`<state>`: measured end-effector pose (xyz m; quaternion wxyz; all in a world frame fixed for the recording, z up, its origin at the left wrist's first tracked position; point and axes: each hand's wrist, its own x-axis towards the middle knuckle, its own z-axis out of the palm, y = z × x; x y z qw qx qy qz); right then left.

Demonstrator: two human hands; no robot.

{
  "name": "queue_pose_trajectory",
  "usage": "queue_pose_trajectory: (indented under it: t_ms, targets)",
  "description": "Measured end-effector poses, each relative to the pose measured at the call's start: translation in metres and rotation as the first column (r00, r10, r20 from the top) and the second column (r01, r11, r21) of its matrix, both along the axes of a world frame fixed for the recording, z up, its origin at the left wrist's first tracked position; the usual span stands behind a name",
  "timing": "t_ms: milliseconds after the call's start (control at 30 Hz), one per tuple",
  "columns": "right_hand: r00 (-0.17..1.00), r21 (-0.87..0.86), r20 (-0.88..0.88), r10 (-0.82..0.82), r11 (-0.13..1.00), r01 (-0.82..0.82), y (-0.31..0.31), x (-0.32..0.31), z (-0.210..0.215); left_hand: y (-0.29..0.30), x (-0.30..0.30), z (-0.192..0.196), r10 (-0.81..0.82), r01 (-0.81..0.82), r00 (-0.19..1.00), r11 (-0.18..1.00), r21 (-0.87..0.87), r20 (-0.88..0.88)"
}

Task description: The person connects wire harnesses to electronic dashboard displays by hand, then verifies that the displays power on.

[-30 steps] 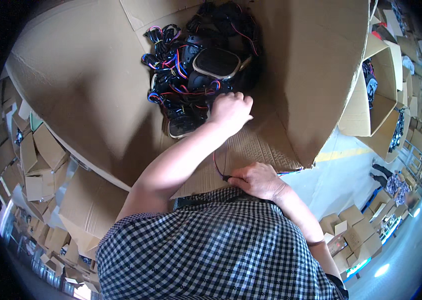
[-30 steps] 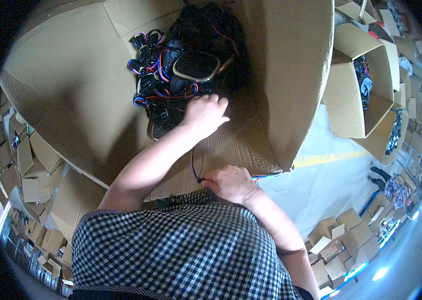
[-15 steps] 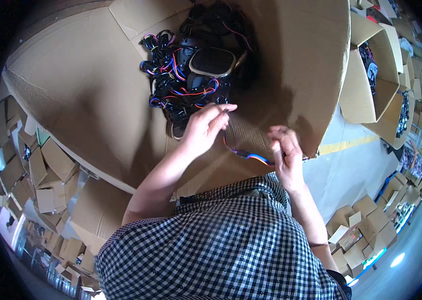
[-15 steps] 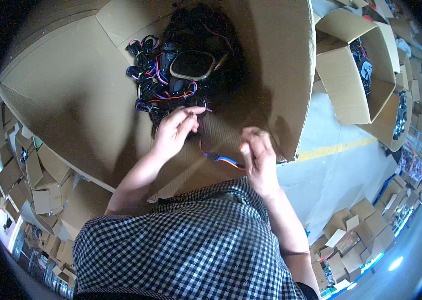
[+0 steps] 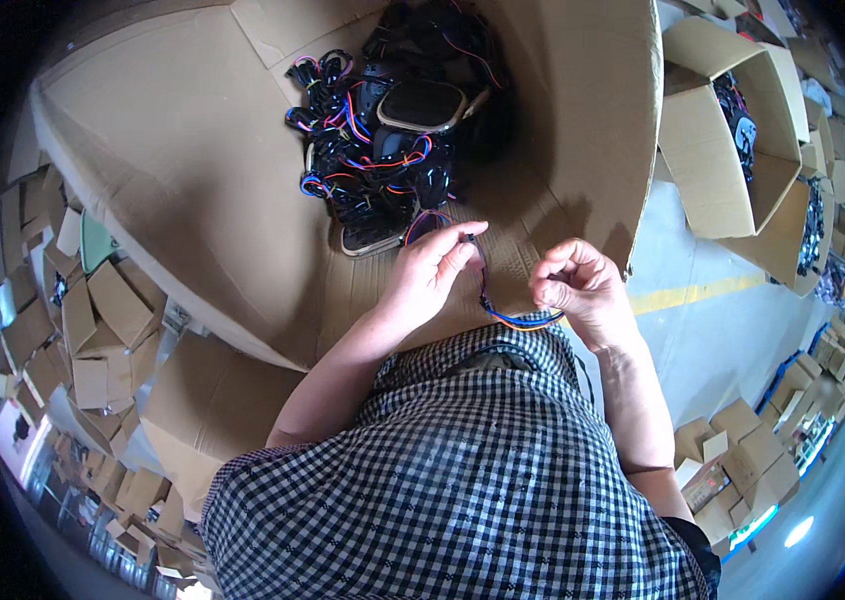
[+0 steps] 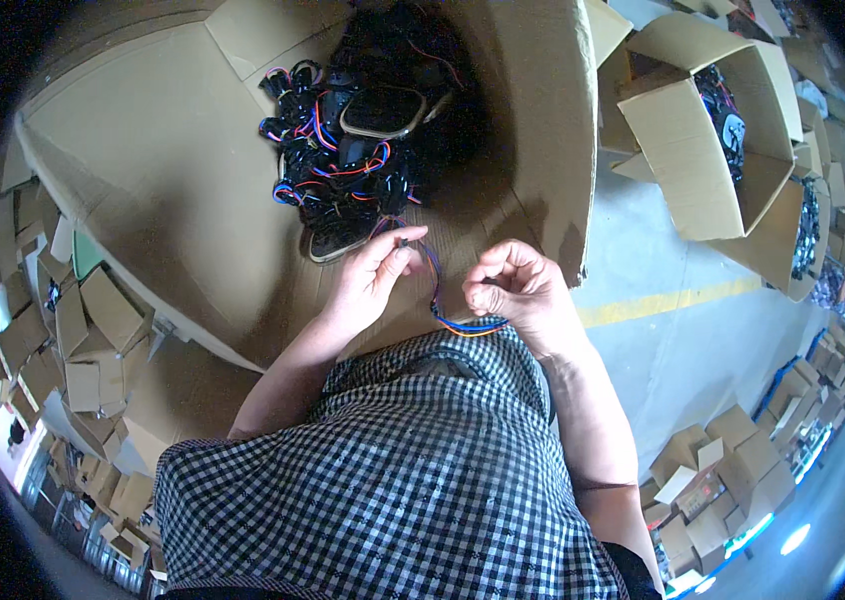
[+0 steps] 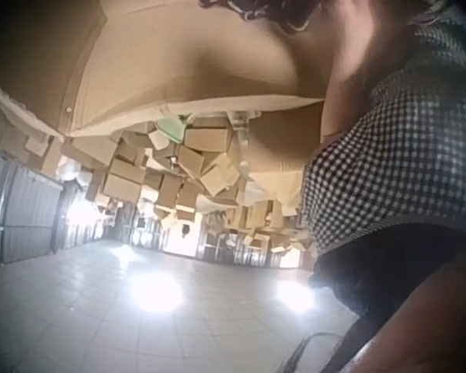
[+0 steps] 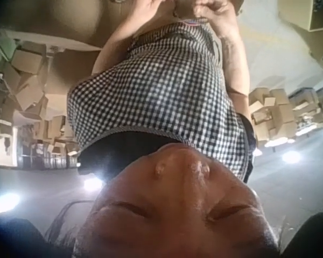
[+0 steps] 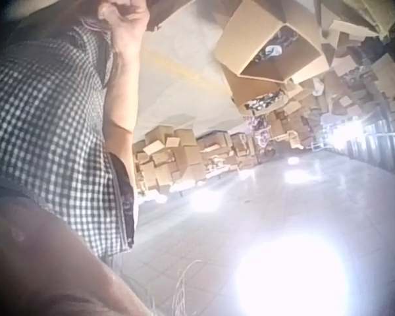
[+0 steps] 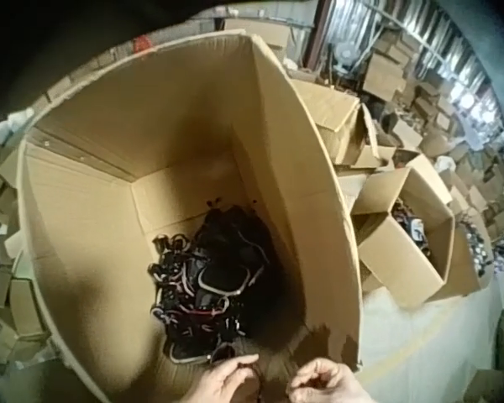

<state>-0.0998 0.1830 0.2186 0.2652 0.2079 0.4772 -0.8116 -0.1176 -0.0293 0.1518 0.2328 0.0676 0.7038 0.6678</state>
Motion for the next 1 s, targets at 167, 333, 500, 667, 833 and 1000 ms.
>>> queue_pose_trajectory:
  t_ms: [167, 333, 500, 667, 833, 1000]
  targets:
    - [0.978, 0.057, -0.111, 0.177, 0.984, -0.172, 0.000, 0.002, 0.000, 0.008, 0.015, 0.007, -0.032, -0.029, 0.967, 0.971, -0.237, -0.252]
    - [0.941, 0.317, -0.091, 0.327, 0.905, -0.284, 0.003, 0.002, -0.015, 0.018, 0.025, 0.012, 0.046, -0.095, 0.975, 0.971, -0.220, -0.218]
    - [0.947, 0.168, -0.071, 0.314, 0.939, -0.299, 0.003, 0.000, -0.025, 0.023, 0.033, 0.003, 0.112, -0.162, 0.962, 0.968, -0.190, -0.248]
    - [0.966, 0.242, 0.154, 0.208, 0.940, -0.241, -0.007, -0.006, 0.009, 0.015, 0.020, 0.000, 0.083, -0.120, 0.968, 0.982, -0.147, -0.237]
    - [0.933, 0.537, -0.029, 0.358, 0.793, -0.288, -0.013, -0.007, 0.072, 0.004, 0.002, -0.009, 0.026, -0.068, 0.956, 0.989, -0.132, -0.292]
    - [0.832, 0.479, -0.299, 0.466, 0.828, -0.292, -0.017, -0.007, 0.116, -0.001, -0.007, -0.013, 0.021, -0.022, 0.968, 1.000, 0.000, -0.252]
